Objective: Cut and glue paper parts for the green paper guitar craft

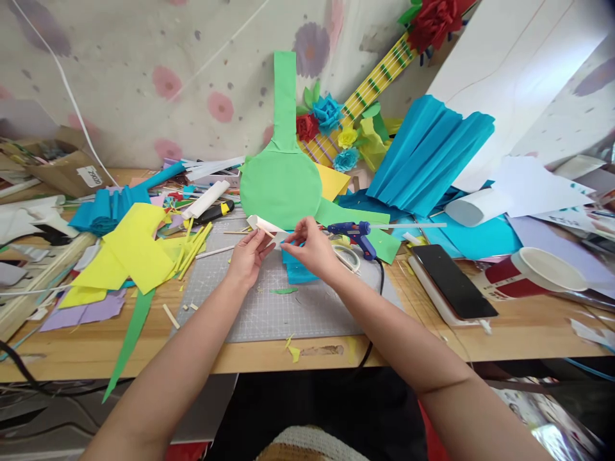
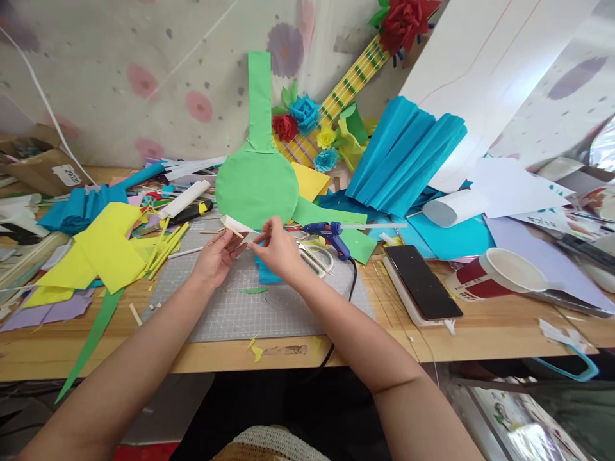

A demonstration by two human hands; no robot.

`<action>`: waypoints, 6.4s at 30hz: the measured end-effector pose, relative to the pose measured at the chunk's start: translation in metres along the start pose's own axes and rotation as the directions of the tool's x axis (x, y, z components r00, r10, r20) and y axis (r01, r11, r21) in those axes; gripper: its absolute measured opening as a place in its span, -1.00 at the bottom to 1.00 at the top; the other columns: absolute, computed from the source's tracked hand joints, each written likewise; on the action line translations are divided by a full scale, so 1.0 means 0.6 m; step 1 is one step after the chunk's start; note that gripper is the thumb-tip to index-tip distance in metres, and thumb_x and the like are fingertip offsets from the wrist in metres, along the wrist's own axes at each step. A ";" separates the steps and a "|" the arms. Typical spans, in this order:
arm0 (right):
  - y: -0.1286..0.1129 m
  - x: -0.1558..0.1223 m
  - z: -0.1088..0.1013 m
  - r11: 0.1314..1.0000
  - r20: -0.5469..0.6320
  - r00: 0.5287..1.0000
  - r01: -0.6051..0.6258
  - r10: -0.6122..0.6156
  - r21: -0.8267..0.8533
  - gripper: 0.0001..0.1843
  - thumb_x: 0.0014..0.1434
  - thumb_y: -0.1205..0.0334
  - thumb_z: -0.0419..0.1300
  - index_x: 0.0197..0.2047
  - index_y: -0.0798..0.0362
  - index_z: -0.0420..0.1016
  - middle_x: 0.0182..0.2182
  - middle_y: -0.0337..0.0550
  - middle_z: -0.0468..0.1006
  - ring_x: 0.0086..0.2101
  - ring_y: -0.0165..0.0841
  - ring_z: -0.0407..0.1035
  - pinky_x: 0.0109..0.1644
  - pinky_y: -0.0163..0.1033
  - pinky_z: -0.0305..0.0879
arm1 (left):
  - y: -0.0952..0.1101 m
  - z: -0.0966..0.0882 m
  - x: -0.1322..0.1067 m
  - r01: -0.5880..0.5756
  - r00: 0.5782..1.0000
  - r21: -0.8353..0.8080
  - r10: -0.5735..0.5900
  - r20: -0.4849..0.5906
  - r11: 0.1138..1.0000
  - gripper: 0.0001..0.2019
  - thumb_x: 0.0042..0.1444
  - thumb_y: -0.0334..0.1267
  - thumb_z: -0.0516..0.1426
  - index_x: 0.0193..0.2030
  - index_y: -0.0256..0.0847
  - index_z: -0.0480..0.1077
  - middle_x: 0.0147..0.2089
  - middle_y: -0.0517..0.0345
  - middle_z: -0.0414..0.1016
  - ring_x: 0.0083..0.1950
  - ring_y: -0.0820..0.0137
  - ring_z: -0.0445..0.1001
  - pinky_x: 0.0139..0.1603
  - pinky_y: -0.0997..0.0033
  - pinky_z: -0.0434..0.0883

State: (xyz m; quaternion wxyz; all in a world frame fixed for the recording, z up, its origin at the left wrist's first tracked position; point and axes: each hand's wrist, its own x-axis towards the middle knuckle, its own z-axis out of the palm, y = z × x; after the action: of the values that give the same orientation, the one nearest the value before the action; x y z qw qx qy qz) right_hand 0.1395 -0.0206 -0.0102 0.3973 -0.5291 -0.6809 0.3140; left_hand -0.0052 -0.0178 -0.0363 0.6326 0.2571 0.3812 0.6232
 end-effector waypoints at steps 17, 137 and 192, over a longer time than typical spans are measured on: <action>0.018 0.005 0.020 0.889 -0.036 0.989 -0.114 0.145 0.443 -0.48 -0.19 0.11 0.29 -0.36 -0.04 -0.04 -0.53 -0.37 0.46 -0.51 -0.39 0.40 -0.49 -0.29 0.30 | -0.016 0.003 -0.006 -0.157 0.986 0.252 0.165 -0.011 0.955 -0.71 -0.24 -0.11 0.29 -0.39 -0.25 0.49 -0.32 0.08 0.55 -0.21 0.32 0.51 -0.09 0.32 0.39; 0.049 0.017 0.036 0.700 0.112 0.979 -0.200 0.170 0.686 -0.40 -0.35 0.12 0.34 -0.38 -0.03 -0.03 -0.65 -0.51 0.33 -0.57 -0.47 0.33 -0.40 -0.29 0.31 | 0.015 -0.004 -0.024 0.107 0.987 0.550 -0.154 0.040 0.828 -0.68 -0.23 -0.24 0.27 -0.29 -0.38 0.46 -0.34 -0.06 0.56 -0.33 0.31 0.54 -0.38 0.41 0.47; 0.067 0.036 0.005 0.684 -0.149 0.920 -0.154 0.362 0.713 -0.49 -0.22 0.13 0.30 -0.31 -0.02 0.05 -0.54 -0.42 0.34 -0.54 -0.50 0.31 -0.41 -0.33 0.29 | 0.013 0.002 -0.021 0.183 0.979 0.530 -0.200 -0.026 0.828 -0.77 -0.23 -0.27 0.25 -0.40 -0.36 0.45 -0.41 -0.06 0.55 -0.39 0.33 0.53 -0.43 0.44 0.45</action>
State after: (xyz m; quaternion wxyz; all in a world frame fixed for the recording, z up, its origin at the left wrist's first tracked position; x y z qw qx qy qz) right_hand 0.1529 0.0098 -0.0412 0.6073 -0.4734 -0.3700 0.5197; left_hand -0.0081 -0.0292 -0.0274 0.6021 0.3916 0.5522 0.4232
